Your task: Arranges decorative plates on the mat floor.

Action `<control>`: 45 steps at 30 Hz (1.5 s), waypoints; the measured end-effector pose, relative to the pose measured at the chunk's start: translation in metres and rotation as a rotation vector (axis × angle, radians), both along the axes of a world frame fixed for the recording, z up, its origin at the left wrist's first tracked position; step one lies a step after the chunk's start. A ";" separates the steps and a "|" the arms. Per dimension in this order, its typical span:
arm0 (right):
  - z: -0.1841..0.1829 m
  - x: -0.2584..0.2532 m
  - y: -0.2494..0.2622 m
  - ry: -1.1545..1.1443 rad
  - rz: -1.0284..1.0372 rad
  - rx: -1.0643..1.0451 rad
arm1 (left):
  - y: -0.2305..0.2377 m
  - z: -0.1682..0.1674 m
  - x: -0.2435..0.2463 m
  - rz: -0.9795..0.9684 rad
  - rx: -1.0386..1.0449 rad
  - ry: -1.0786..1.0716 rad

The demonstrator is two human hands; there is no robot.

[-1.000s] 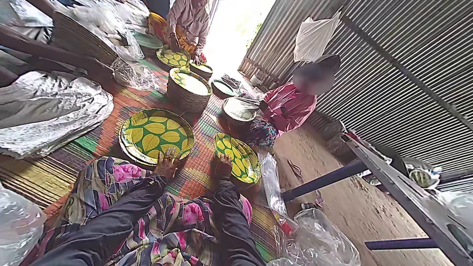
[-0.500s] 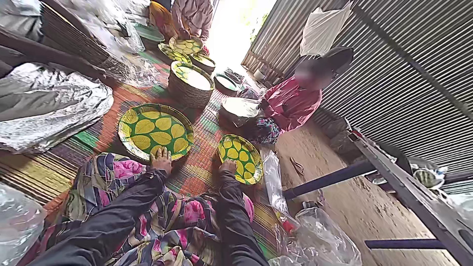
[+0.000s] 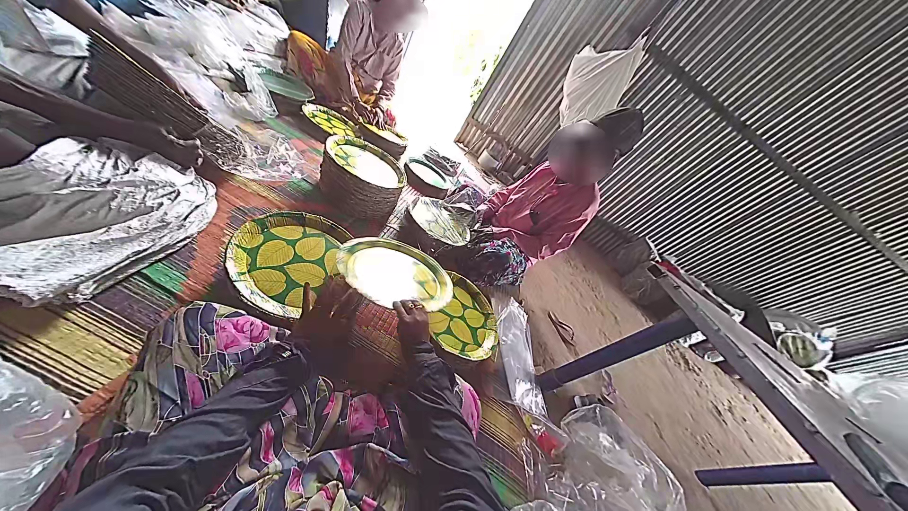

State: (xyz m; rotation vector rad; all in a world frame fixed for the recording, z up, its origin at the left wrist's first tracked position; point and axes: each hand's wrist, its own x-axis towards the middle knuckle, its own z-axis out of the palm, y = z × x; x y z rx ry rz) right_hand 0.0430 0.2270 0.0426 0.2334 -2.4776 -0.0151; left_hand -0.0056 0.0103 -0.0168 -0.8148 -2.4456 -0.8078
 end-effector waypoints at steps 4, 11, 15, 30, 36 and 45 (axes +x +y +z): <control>-0.005 -0.008 -0.008 -0.142 0.010 0.097 | -0.001 0.006 0.000 -0.039 -0.203 -0.109; 0.017 -0.012 0.024 -0.899 -0.813 -0.186 | -0.004 0.010 -0.021 0.069 -0.555 -0.699; 0.014 -0.012 0.022 -0.982 -0.851 -0.170 | -0.005 0.013 -0.023 -0.022 -0.503 -0.703; 0.000 0.001 -0.008 -0.015 -0.091 0.114 | -0.001 -0.013 -0.005 -0.019 0.032 0.042; -0.008 -0.014 -0.010 -0.362 -0.201 0.006 | 0.000 0.008 -0.002 0.066 -0.291 -0.322; 0.011 -0.011 0.027 -0.987 -0.915 -0.241 | -0.001 0.005 -0.028 0.036 -0.578 -0.669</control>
